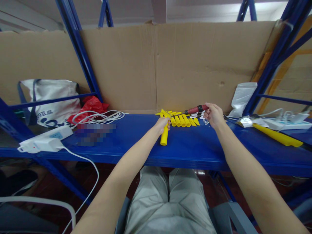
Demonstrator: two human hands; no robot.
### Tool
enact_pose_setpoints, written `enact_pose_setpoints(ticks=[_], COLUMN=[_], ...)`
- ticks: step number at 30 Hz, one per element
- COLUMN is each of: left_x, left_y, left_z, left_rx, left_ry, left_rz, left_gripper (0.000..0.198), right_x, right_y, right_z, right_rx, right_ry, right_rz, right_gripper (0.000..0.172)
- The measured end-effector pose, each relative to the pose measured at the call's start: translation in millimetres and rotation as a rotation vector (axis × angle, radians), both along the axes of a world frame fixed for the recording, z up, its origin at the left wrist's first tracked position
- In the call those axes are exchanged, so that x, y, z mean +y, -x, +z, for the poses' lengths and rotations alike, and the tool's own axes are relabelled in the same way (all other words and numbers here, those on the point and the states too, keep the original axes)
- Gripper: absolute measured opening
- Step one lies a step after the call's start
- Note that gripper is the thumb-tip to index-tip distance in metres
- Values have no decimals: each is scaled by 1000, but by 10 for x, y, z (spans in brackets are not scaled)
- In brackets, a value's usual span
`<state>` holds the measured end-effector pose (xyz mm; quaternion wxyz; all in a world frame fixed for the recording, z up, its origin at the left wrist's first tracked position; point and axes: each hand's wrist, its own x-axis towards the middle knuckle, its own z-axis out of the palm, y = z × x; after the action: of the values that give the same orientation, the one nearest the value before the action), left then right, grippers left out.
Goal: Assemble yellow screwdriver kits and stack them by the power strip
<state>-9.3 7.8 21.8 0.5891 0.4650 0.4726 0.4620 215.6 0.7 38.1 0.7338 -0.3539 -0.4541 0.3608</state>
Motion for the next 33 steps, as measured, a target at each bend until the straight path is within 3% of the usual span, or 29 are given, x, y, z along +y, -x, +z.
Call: enact_pose_setpoints(ticks=[14, 24, 33], left_x=[-5, -30, -48], left_y=[4, -6, -19], left_z=[6, 13, 28], left_rx=[23, 33, 44], left_ry=[-21, -39, -52], left_rz=[4, 5, 20], left_gripper=[14, 14, 16], right_x=[-75, -27, -42], right_y=[31, 36, 29], right_z=[61, 28, 15], right_rx=[20, 84, 47], right_ry=[-29, 0, -4], right_rz=[145, 22, 34], right_gripper=[27, 36, 30])
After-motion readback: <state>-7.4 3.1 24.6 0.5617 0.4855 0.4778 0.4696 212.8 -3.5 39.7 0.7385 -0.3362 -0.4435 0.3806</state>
